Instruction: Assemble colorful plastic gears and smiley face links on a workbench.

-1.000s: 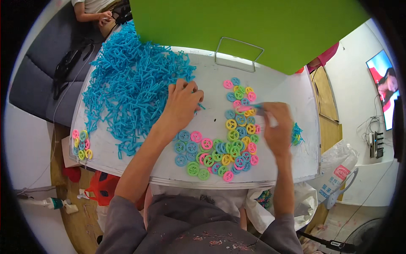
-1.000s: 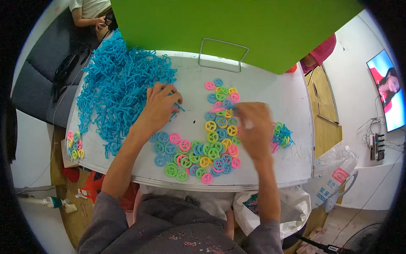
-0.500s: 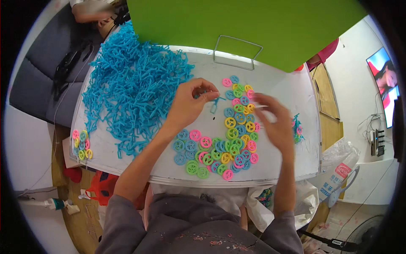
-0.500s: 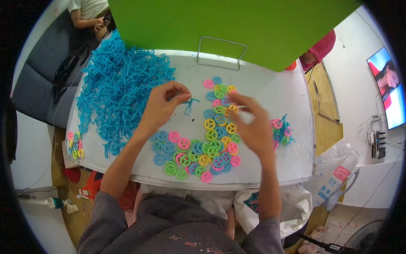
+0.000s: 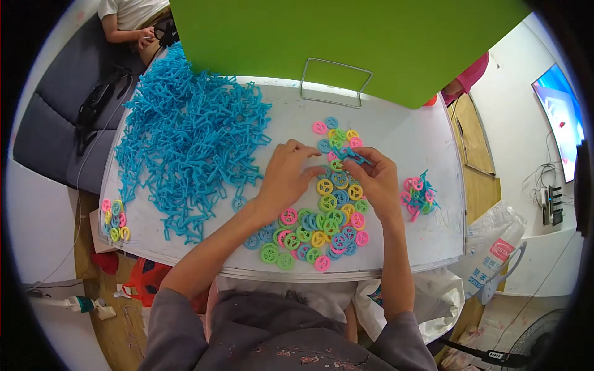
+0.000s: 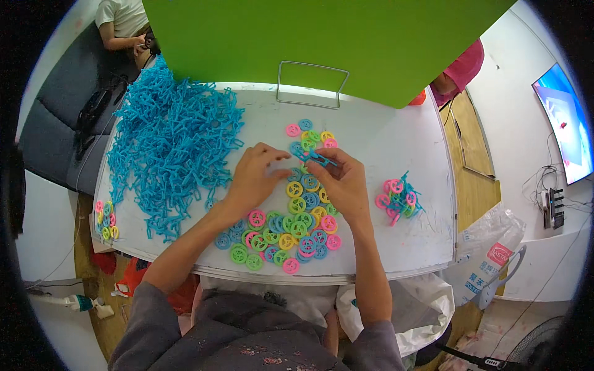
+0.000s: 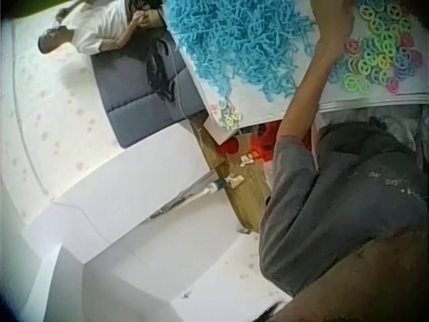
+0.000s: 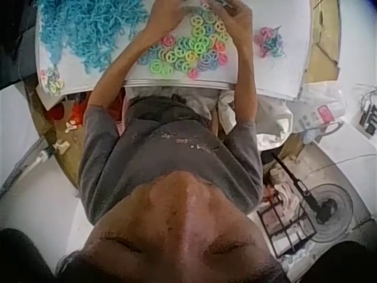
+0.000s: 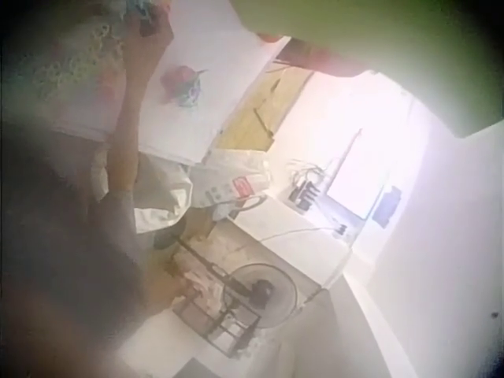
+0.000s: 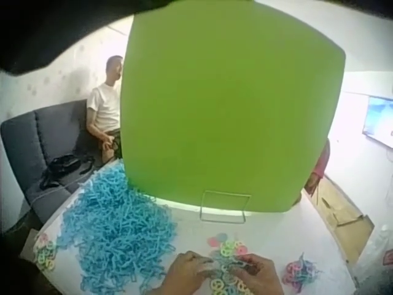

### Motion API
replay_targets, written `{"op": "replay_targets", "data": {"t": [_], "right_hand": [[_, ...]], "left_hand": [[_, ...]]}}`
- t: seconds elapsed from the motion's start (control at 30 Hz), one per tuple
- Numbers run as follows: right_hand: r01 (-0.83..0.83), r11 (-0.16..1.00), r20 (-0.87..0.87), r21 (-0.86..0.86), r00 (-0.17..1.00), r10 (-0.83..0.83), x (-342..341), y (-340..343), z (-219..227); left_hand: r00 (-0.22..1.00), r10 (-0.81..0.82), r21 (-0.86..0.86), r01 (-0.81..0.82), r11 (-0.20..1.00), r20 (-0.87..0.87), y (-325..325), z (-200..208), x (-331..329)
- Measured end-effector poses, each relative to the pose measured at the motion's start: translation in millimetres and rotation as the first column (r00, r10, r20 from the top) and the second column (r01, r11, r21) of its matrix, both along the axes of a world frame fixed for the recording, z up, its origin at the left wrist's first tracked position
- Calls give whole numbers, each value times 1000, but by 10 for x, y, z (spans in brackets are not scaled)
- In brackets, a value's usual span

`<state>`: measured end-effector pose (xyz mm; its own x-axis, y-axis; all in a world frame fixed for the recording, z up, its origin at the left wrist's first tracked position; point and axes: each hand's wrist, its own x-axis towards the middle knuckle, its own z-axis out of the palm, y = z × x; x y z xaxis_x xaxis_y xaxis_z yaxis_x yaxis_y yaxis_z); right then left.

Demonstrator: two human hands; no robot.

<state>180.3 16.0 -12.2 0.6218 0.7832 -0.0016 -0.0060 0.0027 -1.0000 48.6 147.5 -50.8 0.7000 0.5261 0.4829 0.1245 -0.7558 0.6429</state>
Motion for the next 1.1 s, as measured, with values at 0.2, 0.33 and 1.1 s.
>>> {"op": "replay_targets", "data": {"t": [0.2,0.33,1.1], "right_hand": [[13,999,234,-40,972,-4,40,-21,-82],[93,989,443,-111,896,-35,15,-13,-65],[35,990,449,-139,893,32,-166,31,-76]], "left_hand": [[976,-71,-95,52,994,-204,32,-101,23],[991,-116,-267,94,959,-69,44,-46,13],[959,-210,-865,263,427,188,159,172,-141]]}}
